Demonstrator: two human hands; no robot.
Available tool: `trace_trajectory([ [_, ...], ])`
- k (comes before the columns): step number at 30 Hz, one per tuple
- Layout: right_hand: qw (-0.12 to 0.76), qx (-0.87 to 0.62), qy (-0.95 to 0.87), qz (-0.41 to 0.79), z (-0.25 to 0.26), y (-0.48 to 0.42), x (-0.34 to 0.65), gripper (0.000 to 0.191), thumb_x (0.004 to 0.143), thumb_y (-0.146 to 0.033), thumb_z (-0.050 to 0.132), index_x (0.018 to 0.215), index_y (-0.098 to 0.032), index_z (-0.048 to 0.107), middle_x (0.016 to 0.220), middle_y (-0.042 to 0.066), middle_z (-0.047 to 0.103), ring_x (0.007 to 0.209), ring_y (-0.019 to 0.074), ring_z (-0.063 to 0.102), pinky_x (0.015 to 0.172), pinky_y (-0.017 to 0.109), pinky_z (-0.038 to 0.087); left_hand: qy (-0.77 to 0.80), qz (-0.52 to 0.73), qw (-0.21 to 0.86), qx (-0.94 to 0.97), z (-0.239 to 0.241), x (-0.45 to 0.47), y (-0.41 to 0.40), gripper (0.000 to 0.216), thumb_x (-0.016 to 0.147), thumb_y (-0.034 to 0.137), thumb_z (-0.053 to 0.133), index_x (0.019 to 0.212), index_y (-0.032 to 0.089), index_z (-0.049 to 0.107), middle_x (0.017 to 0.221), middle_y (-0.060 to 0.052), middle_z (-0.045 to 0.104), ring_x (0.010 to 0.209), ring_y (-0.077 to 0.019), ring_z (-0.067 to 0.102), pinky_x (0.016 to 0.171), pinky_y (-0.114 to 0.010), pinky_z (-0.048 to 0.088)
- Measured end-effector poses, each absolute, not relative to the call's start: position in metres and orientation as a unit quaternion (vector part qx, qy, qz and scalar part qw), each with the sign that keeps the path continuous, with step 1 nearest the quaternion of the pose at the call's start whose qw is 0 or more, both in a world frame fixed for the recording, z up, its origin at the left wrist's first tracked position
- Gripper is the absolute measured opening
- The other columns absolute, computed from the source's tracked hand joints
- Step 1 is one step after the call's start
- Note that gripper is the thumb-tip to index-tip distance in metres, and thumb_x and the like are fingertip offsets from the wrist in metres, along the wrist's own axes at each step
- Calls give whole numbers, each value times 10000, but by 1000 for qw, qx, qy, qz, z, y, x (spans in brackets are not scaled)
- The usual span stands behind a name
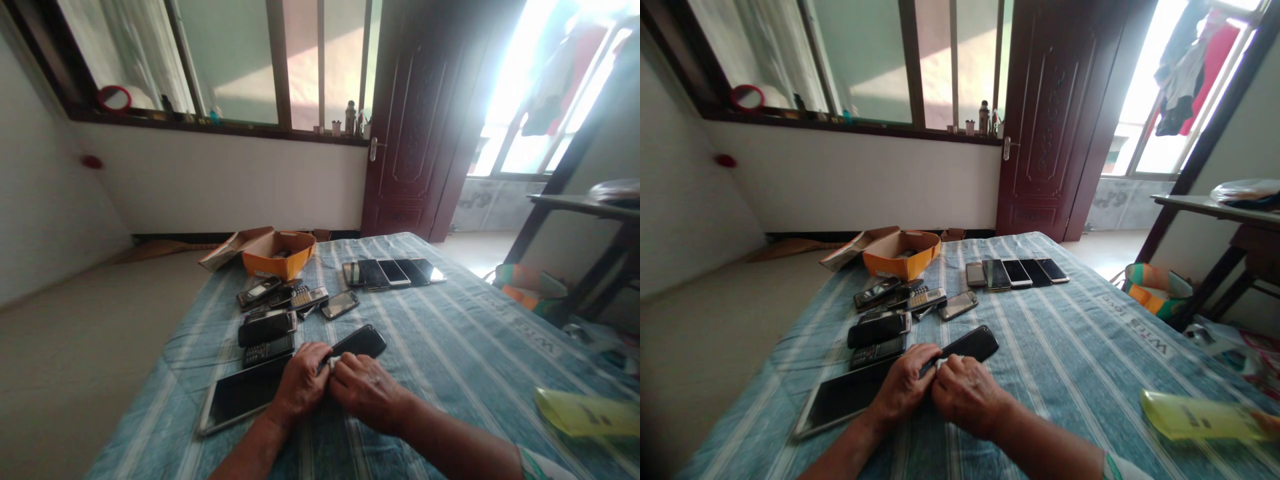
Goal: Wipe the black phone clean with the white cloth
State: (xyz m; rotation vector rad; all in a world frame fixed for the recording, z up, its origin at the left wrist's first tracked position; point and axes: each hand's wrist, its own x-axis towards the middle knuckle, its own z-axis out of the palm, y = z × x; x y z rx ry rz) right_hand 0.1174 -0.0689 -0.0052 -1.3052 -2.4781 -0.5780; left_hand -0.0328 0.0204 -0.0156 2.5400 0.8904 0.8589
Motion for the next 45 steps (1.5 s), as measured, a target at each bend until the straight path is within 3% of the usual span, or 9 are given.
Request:
trace_trajectory([
  [45,169,-694,-694,-91,-9,-78,91,144,765,-36,576,800,-167,622,806,70,604,745,216,506,568,305,311,350,246,178,886,-6,-26,-1,234,799,88,474,773,168,692,762,-56,697,777,-206,627,727,-289,483],
])
